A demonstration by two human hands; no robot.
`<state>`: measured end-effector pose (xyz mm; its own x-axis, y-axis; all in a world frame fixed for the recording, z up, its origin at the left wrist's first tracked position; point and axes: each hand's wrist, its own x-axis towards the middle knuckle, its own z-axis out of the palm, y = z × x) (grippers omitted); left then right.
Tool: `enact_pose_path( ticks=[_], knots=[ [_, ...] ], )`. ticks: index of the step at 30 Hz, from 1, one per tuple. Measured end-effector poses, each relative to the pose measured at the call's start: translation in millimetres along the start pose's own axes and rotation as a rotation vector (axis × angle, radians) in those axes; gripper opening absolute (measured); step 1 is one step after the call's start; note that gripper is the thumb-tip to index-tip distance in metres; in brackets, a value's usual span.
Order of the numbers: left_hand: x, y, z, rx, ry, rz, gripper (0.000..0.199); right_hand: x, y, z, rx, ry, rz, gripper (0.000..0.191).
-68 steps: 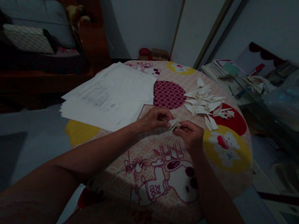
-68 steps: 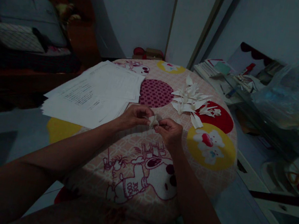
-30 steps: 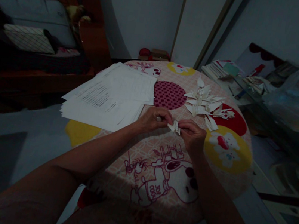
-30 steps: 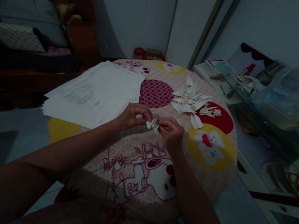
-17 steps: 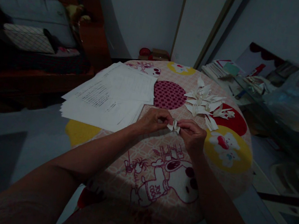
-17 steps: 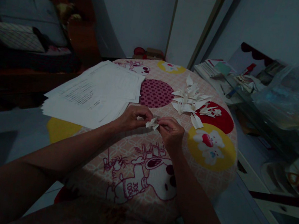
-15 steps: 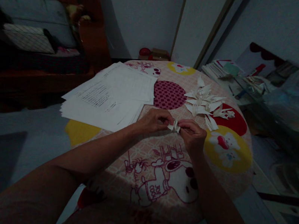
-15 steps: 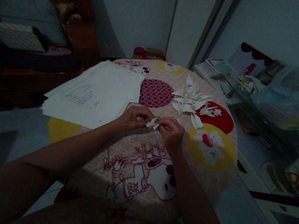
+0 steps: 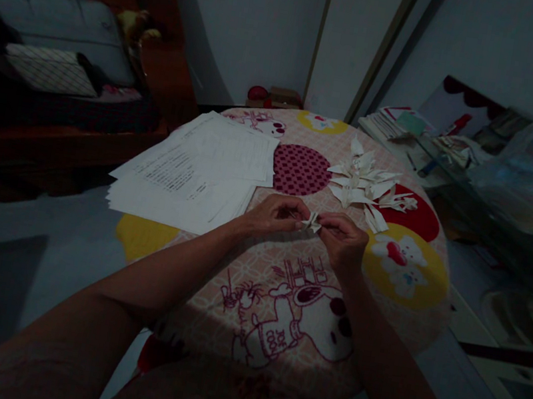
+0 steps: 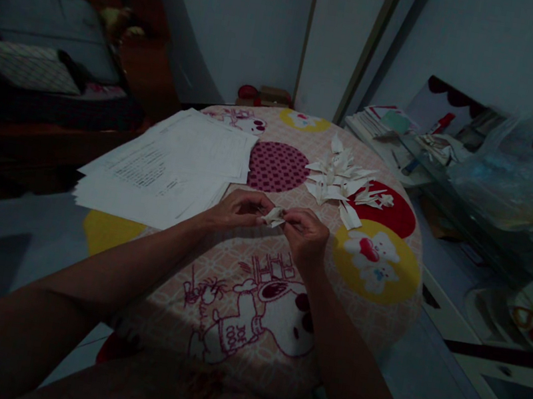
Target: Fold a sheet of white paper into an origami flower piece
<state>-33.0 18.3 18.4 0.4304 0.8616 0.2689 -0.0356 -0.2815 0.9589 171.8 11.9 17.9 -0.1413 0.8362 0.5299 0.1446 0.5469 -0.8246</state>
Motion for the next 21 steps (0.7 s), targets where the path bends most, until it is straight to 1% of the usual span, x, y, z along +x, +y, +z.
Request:
enact_pose_path(
  ticks=[4, 7, 13, 18, 21],
  knots=[
    [-0.5, 3.0, -1.0, -0.023, -0.02, -0.012, 0.031, -0.6, 1.9, 0.2, 0.013, -0.001, 0.0, 0.006],
    [-0.4, 4.6, -1.1, -0.015, -0.008, -0.018, 0.037, -1.1, 1.4, 0.6, 0.016, 0.0, -0.003, 0.007],
    [0.6, 0.5, 1.3, -0.045, 0.008, -0.033, 0.047, -1.2, 0.7, 1.4, -0.026, -0.002, -0.018, 0.004],
    [0.6, -0.6, 4.5, -0.021, 0.036, -0.056, 0.047, -1.7, 3.2, 1.7, -0.069, 0.002, -0.033, 0.002],
    [-0.7, 1.1, 8.5, 0.014, 0.077, -0.04, 0.044, -3.1, 6.1, 2.6, -0.062, 0.008, 0.002, 0.002]
  ],
)
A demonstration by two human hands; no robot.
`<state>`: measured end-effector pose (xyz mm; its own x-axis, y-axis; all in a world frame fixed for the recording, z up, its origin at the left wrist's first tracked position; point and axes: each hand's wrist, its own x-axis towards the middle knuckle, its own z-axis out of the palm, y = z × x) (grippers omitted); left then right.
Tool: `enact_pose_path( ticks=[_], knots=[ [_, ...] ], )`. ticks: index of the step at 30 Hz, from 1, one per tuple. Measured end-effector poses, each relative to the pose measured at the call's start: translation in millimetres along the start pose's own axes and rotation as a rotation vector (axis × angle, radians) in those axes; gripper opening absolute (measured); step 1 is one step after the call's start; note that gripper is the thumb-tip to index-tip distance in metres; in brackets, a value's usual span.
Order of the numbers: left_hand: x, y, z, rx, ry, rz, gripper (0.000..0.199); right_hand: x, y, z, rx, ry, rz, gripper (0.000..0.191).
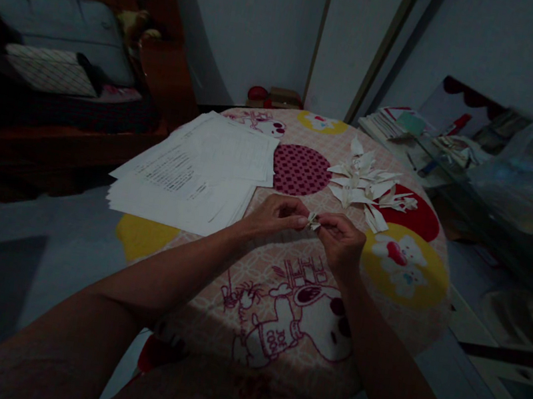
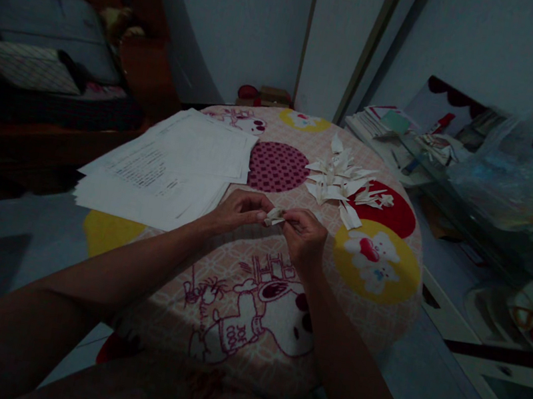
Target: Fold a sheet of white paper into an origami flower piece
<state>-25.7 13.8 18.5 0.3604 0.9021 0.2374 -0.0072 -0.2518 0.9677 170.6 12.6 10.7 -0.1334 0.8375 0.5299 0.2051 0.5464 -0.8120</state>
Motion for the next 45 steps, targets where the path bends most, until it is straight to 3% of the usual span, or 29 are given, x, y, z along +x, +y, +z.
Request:
enact_pose_path(
  ticks=[8, 21, 26, 37, 45],
  knots=[
    [-5, 8, 12.7, 0.212, 0.122, 0.131, 0.036, -3, 2, 5, 0.076, 0.017, 0.103, 0.01],
    [-2, 7, 6.2, 0.652, 0.188, 0.425, 0.032, -5, -1, 4, 0.093, -0.039, 0.073, 0.016],
    [-2, 6, 6.4, 0.669, 0.214, 0.457, 0.037, -6, -6, 4, 0.16, -0.069, 0.102, 0.028],
    [-3, 2, 9.0, 0.704, 0.35, 0.534, 0.028, -3, -14, 4, 0.333, -0.046, 0.158, 0.028],
    [-2, 2, 10.3, 0.605, 0.28, 0.443, 0.031, 0, -10, 10, 0.316, 0.016, 0.221, 0.022]
  ],
)
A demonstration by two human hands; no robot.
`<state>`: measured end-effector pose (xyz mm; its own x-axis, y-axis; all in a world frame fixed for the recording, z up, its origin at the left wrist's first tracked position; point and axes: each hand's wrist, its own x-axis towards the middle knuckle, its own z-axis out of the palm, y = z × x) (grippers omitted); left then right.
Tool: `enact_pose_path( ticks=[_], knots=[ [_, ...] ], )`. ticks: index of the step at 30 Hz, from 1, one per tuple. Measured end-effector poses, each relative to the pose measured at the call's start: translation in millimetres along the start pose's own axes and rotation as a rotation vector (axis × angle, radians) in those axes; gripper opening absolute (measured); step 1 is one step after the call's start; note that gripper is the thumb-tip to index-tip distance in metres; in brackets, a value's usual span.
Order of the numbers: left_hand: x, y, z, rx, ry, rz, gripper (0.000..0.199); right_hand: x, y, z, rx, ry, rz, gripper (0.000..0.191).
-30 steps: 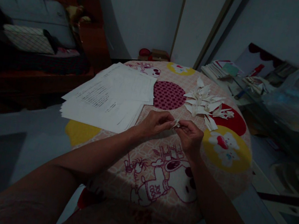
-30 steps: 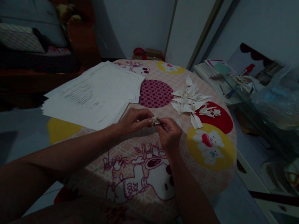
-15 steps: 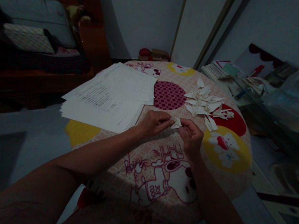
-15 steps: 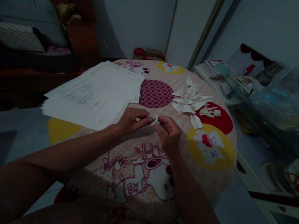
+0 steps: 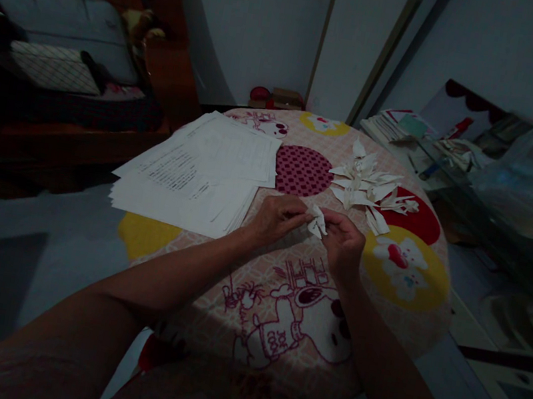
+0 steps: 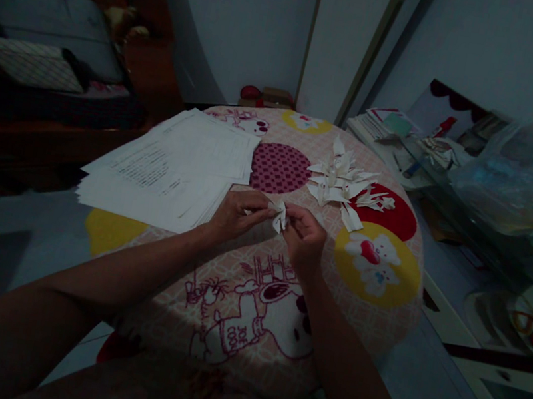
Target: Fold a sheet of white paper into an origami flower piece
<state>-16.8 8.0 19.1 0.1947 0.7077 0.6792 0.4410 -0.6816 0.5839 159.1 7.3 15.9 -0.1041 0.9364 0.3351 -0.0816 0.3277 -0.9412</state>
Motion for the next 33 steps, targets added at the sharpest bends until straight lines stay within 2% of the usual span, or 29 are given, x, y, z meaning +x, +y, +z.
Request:
enact_pose_path(
  ticks=[7, 12, 16, 23, 28, 33],
  knots=[
    [-1, 0, -0.2, 0.007, -0.049, 0.084, 0.019, 2, 5, 0, -0.041, 0.048, -0.037, 0.019],
    [1, -3, -1.5, -0.034, -0.069, 0.079, 0.02, 2, 5, 2, 0.016, 0.072, -0.003, 0.032],
    [2, -4, -5.3, -0.05, -0.109, 0.099, 0.019, 1, 5, 0, 0.021, 0.019, -0.02, 0.04],
    [1, -3, -9.4, 0.055, -0.152, 0.208, 0.02, -1, 0, -6, -0.092, -0.041, -0.151, 0.02],
    [1, -3, -10.0, 0.035, -0.139, 0.205, 0.019, -1, -4, -5, -0.134, -0.022, -0.15, 0.01],
    [1, -2, -11.3, 0.005, -0.135, 0.195, 0.018, 0, -4, -5, -0.142, -0.015, -0.139, 0.012]
  ],
)
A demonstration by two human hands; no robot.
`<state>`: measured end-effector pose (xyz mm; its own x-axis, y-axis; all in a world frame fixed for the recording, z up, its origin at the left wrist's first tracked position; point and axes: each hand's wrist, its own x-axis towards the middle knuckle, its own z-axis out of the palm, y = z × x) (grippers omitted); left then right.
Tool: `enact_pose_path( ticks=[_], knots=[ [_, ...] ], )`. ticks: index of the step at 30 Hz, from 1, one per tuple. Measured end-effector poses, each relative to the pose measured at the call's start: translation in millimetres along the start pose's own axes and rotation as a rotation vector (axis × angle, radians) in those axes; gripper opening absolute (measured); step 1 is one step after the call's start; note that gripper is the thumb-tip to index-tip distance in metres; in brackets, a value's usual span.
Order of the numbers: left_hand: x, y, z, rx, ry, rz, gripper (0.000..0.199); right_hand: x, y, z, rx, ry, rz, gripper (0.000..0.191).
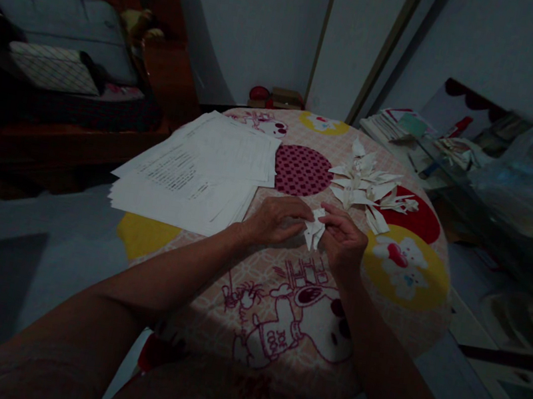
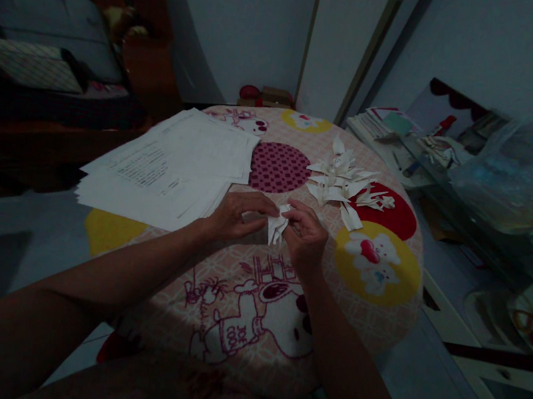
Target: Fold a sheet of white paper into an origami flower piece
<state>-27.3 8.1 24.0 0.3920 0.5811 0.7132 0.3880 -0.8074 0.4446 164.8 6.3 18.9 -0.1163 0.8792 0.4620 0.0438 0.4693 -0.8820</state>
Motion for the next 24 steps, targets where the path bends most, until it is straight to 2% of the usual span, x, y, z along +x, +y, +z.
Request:
enact_pose_path(
  ticks=[8, 16, 20, 24],
  knots=[
    [1.0, -1.7, -2.4, -0.096, -0.043, -0.017, 0.028, 0.0, 1.6, 2.5, 0.058, 0.066, 0.059, 0.012],
    [0.6, -2.3, 2.0, -0.104, -0.054, -0.15, 0.023, -0.5, 6.6, 5.9, 0.085, 0.077, 0.128, 0.016],
    [0.8, -2.7, 5.4, -0.056, -0.033, -0.206, 0.022, -1.1, 6.7, 4.8, 0.1, 0.078, 0.19, 0.017],
    [0.3, -6.6, 6.8, -0.063, 0.011, -0.255, 0.03, -0.2, 5.1, 3.7, 0.127, 0.071, 0.239, 0.015]
  ],
)
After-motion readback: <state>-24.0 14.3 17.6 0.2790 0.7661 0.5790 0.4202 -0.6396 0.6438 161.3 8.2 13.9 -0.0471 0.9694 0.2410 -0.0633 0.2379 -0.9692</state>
